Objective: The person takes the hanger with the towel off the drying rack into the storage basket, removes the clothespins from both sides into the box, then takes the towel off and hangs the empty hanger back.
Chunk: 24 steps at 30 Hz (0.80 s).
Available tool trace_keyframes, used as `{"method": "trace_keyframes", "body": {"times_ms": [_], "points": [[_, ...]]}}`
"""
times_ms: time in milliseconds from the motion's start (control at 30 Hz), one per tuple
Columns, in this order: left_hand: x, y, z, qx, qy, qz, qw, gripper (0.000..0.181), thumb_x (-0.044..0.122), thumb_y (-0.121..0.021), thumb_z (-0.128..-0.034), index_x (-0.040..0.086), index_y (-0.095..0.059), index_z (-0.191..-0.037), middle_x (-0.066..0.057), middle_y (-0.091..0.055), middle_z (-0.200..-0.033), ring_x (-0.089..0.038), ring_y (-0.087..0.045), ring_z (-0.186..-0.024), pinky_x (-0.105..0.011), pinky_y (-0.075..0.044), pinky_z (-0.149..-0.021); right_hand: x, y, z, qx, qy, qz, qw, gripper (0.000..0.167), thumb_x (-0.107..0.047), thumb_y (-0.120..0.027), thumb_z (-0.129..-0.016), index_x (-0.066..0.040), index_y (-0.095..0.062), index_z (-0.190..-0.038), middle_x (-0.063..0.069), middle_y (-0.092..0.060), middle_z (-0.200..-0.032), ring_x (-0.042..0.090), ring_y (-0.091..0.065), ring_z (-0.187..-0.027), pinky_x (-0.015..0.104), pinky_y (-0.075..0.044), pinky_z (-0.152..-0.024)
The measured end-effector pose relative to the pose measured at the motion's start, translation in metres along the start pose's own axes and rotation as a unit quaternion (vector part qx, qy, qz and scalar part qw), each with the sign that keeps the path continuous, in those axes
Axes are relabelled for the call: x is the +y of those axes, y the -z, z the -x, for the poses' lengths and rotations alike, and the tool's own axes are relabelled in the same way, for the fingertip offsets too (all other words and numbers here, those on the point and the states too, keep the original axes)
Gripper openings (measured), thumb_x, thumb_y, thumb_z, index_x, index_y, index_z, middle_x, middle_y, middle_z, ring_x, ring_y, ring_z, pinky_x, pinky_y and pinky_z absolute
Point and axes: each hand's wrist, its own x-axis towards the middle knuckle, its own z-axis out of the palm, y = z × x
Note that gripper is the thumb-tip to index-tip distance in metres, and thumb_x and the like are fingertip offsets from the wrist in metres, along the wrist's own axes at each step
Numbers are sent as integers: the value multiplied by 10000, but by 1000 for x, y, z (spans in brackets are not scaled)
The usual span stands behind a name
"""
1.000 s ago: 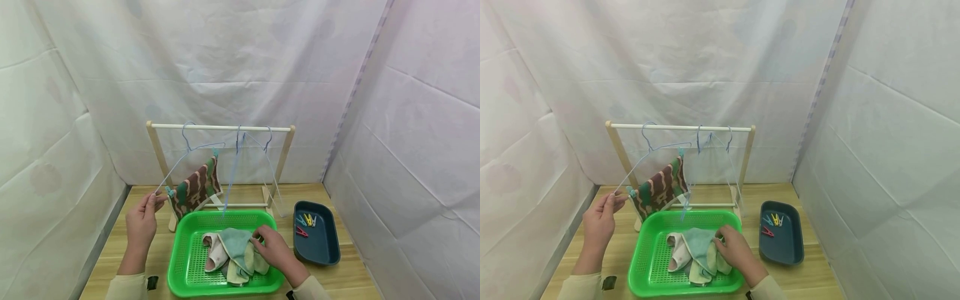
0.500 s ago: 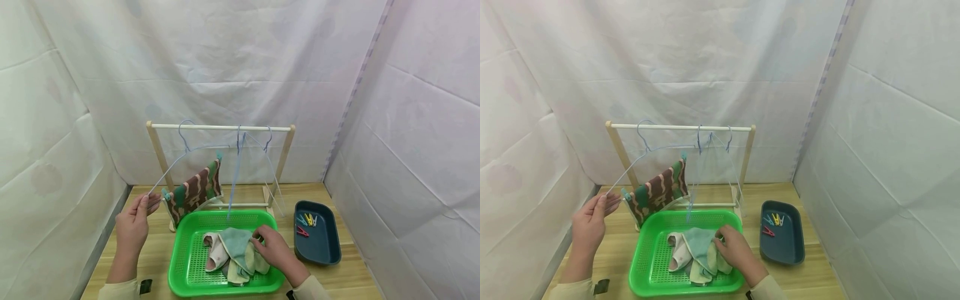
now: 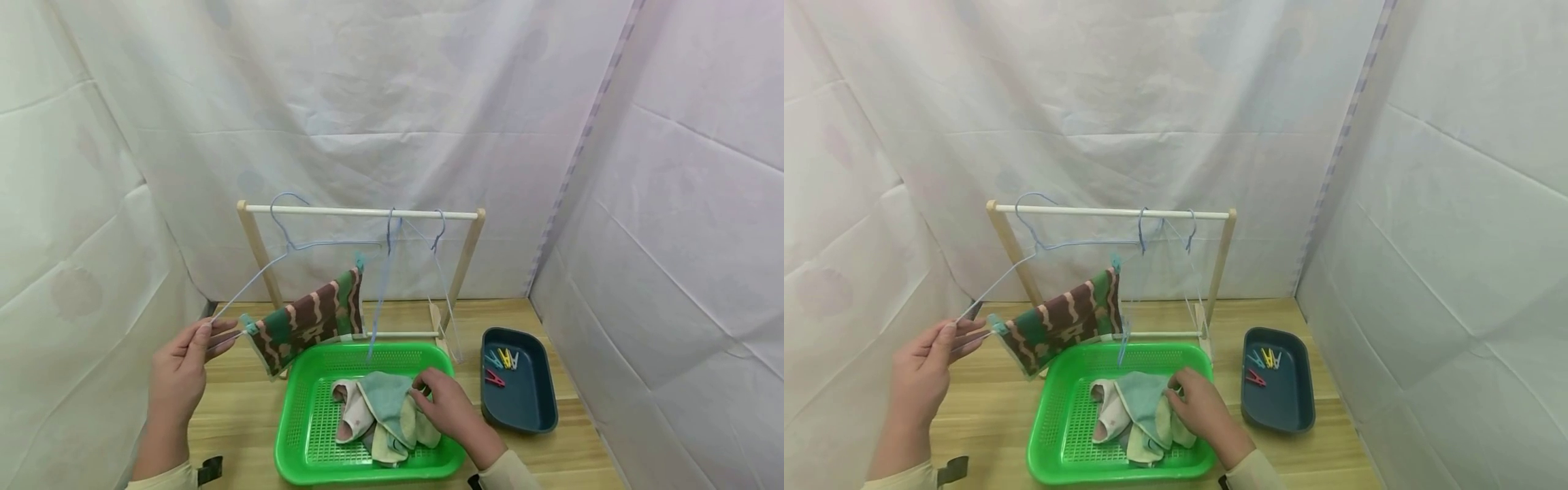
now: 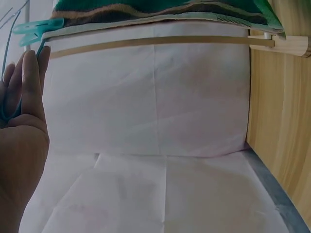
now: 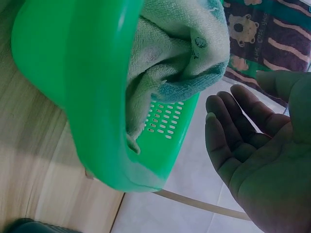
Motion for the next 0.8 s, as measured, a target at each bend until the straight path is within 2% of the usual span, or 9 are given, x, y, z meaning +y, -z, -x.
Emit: {"method": "trace_keyframes", "body": {"times_ms": [133,300,433,500,533,567,733,800], "points": [[1,14,1,-157,-41,320,9994,354,74,-478,-1188,-220,-665,-1256,-88,-831,-1164,-149,-817,-1046,-311,-649,-907,1,-1,0,-41,-2,10,10000,51,-236,-747,-1097,-195,-719,-1087,-93,-644,-1053,90,-662,-928,321,-625,-779],[-2,31,3,-595,-348,930,9933,332,-2,-431,-1185,-276,-609,-1243,-102,-831,-1171,-170,-815,-1070,-320,-652,-907,1,0,0,18,78,70,9999,42,-229,-744,-1100,-210,-711,-1082,-101,-643,-1031,95,-660,-916,321,-624,-766],[-6,38,2,-947,-691,1612,9799,317,-91,-355,-1171,-337,-543,-1241,-183,-813,-1195,-222,-806,-1119,-338,-654,-921,1,0,-1,-4,81,77,9999,53,-239,-744,-1099,-201,-718,-1072,-94,-650,-1031,81,-659,-911,314,-625,-766],[-6,41,1,-1101,-774,2027,9700,316,-123,-320,-1163,-372,-499,-1240,-232,-799,-1203,-255,-799,-1142,-361,-650,-935,1,0,-1,-28,55,66,10000,55,-243,-743,-1100,-203,-726,-1067,-93,-656,-1035,73,-657,-909,309,-624,-766],[-6,42,1,-1096,-773,2090,9687,319,-120,-318,-1164,-376,-495,-1237,-237,-799,-1195,-259,-798,-1144,-366,-649,-933,1,0,-2,-37,53,64,10000,57,-243,-741,-1102,-201,-730,-1065,-91,-655,-1034,73,-656,-907,310,-623,-764],[-6,43,1,-1089,-761,2101,9686,322,-115,-320,-1166,-377,-493,-1237,-234,-800,-1190,-256,-798,-1145,-366,-649,-933,1,0,-2,-44,52,56,10000,64,-246,-739,-1103,-195,-733,-1064,-91,-655,-1033,73,-656,-906,311,-622,-762],[-5,49,4,-974,-496,1653,9802,347,-48,-359,-1184,-343,-532,-1244,-147,-826,-1153,-212,-809,-1101,-340,-656,-918,-1,2,0,-33,32,-4,10000,79,-250,-742,-1101,-179,-737,-1065,-92,-653,-1027,72,-656,-900,312,-621,-757],[-5,50,4,-1051,-490,1736,9780,340,-61,-350,-1181,-323,-558,-1244,-165,-824,-1151,-227,-813,-1091,-343,-659,-915,-2,3,-1,-41,21,-7,10000,100,-264,-745,-1101,-170,-734,-1067,-95,-653,-1030,66,-655,-905,310,-621,-762]]}}
